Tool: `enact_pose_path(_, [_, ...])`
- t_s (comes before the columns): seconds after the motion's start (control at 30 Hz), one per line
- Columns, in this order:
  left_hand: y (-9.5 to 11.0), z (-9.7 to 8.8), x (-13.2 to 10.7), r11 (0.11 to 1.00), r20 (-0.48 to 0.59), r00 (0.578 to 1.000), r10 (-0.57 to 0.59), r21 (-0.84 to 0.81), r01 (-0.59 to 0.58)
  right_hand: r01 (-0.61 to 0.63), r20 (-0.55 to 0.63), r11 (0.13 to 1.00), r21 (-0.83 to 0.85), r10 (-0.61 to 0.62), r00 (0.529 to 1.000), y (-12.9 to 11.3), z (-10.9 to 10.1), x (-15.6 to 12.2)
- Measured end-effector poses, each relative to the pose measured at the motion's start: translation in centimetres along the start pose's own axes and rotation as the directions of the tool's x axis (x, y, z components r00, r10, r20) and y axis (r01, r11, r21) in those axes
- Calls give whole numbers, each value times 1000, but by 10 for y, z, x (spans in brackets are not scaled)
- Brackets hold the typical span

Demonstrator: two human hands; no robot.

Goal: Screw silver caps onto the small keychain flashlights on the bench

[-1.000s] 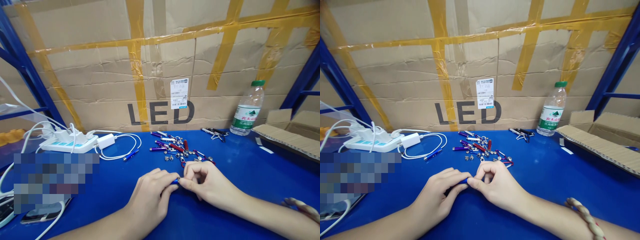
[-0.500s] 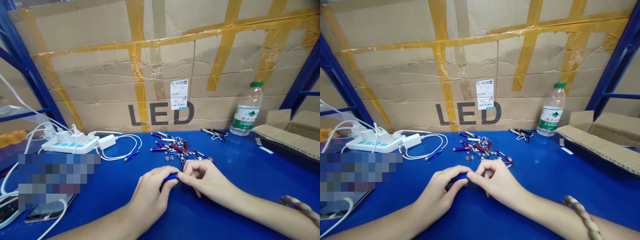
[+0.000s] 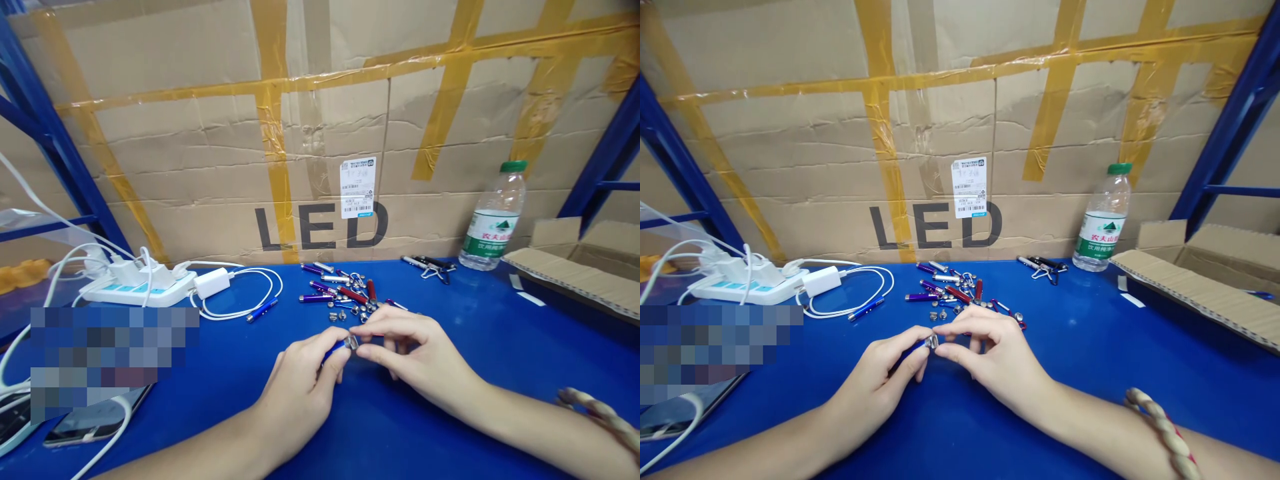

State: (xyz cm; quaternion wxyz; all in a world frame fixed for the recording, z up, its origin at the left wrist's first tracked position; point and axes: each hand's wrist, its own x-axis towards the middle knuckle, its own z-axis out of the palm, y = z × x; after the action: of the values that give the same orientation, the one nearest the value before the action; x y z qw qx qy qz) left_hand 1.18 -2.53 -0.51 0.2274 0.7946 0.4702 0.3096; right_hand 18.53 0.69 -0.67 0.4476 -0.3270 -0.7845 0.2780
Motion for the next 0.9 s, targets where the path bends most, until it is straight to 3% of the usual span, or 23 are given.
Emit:
enact_pose_path(0.33, [2,0,-1,998,54,996,64,-12,-64,99,6,995,-19,-99,995,2,1,-3])
enact_pose_path(0.43, [0,0,-2,998,77,995,62,-23,-61,179,7,983,-52,-179,984,3,-2,-2])
enact_pose_path(0.57, [-3,2,-3,991,113,984,136,-8,-136,311,73,951,1,-310,948,6,-7,-4])
enact_pose_path(0.7, [-4,1,-3,984,146,973,179,-4,-181,335,161,941,37,-337,928,8,-9,-6])
enact_pose_path(0.9, [-2,-1,-4,976,174,963,206,36,-216,368,232,928,-58,-346,909,9,-13,-7])
